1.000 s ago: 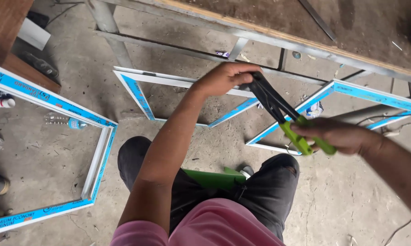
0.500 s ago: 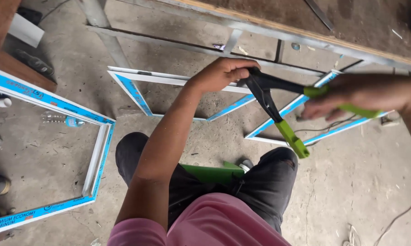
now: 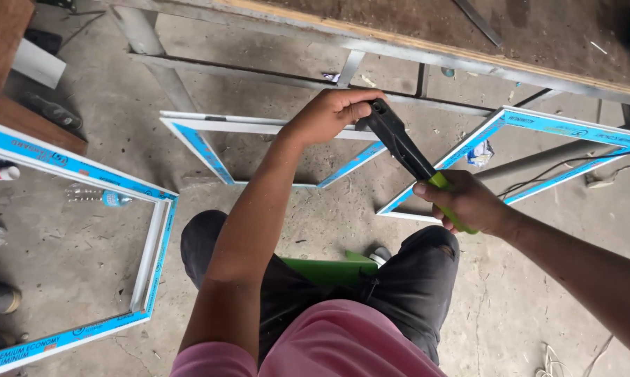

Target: Assembling aluminum frames by filing edges, drilling holes, and installing rivets.

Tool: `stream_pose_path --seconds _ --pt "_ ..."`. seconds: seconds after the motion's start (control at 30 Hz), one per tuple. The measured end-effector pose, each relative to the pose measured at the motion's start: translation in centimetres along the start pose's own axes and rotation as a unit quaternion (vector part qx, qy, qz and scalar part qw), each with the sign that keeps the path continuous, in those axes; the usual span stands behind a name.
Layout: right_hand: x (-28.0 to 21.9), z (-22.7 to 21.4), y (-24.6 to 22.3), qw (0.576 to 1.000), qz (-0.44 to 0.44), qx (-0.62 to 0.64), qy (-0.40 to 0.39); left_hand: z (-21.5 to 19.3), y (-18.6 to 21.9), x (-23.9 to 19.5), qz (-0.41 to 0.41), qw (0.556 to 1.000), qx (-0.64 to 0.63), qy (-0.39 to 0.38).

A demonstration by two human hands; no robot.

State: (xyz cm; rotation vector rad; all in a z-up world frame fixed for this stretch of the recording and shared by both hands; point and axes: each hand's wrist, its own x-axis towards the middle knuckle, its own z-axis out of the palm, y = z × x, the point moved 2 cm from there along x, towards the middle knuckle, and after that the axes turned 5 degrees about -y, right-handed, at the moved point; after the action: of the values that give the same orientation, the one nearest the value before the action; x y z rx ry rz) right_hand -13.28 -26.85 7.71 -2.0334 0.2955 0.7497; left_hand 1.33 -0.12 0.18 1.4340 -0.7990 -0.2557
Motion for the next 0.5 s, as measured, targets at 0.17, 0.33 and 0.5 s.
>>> stream_pose_path --seconds 0.17,0.33,0.5 --pt "1.0 -2.0 0.2 0.993 0.003 -0.086 -0.083 0.2 -0.9 0.7 0.020 0.999 0.025 0.011" --pt "-5.0 -5.0 -12.0 0.823 0.138 -0.544 -0.082 0.4 2.3 0.5 -0.025 0.996 0.074 -0.049" --pt "-1.5 -6.1 -9.0 0.901 0.035 -0.428 -0.066 0.4 3.5 -0.2 -0.069 0.996 0.058 -0.002"
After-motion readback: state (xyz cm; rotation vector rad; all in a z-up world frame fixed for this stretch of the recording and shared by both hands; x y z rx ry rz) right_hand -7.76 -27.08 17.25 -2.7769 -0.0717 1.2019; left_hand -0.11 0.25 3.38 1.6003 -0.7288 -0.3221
